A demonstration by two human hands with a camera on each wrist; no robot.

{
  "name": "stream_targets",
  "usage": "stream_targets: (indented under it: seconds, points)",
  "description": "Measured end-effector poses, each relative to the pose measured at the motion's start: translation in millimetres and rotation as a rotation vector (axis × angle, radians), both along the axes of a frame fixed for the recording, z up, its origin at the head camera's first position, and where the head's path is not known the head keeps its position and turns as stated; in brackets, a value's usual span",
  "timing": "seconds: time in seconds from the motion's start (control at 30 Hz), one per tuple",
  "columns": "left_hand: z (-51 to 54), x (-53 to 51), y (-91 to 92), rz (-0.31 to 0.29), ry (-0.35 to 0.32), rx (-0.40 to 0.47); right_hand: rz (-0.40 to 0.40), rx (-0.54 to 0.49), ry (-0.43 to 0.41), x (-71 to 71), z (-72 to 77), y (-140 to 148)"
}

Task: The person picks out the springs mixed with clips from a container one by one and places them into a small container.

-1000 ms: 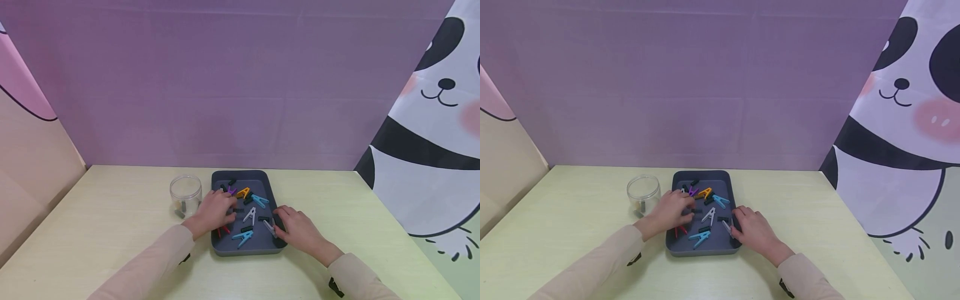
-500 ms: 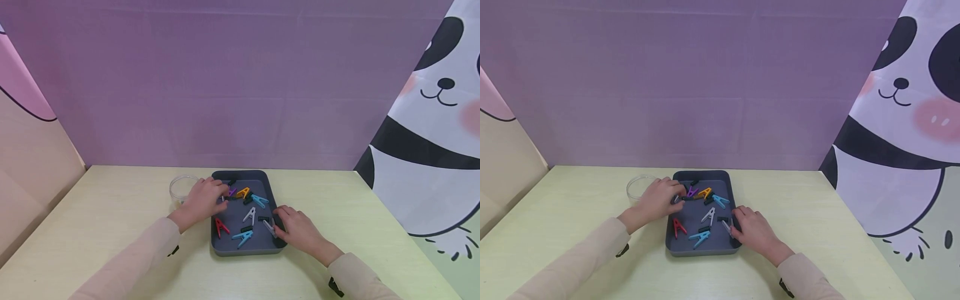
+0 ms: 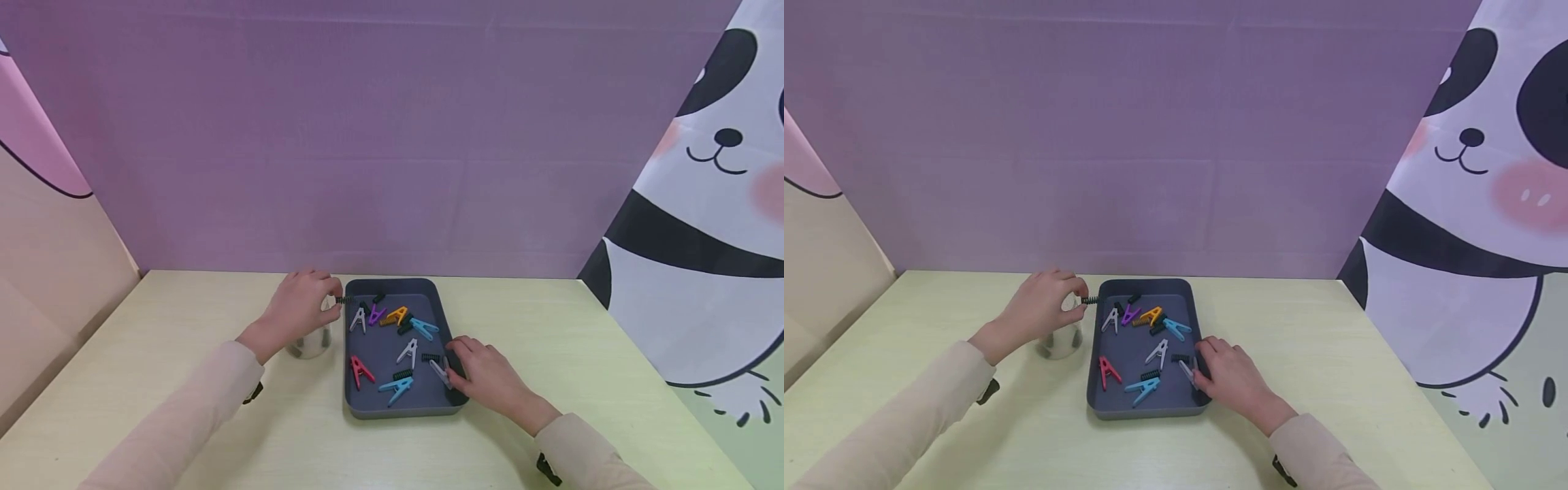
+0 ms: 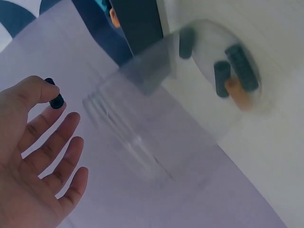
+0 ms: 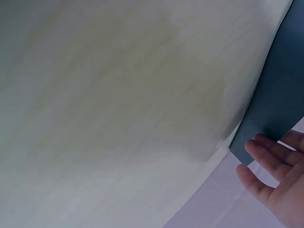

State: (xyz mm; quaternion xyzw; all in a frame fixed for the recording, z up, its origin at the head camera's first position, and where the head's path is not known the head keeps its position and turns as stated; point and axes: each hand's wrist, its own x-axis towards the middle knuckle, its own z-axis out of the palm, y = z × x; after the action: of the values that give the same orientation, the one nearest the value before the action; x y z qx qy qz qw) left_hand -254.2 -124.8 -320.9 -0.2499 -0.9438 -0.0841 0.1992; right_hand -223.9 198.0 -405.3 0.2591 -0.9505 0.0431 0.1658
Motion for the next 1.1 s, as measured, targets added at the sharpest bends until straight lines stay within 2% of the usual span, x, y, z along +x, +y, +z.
stream_targets:
  seconds: [0.13, 0.5, 0.8, 1.1]
  points:
    - [0.3, -4.2, -13.0, 0.016, 0.012, 0.012, -0.001, -0.004, -0.002, 0.2, 0.3, -0.2]
    - [-7.5, -12.5, -40.8, 0.084, -0.036, 0.036, -0.003, -0.002, 0.004, 0.8, 1.1, -0.9]
    - [-11.2, -10.4, -45.7, 0.111, -0.054, -0.012, -0.005, 0.000, -0.008, 0.7, 1.3, -0.8]
    - [-16.1, -12.6, -47.3, 0.112, -0.072, -0.009, -0.009, 0.005, -0.006, 1.1, 1.2, -1.0]
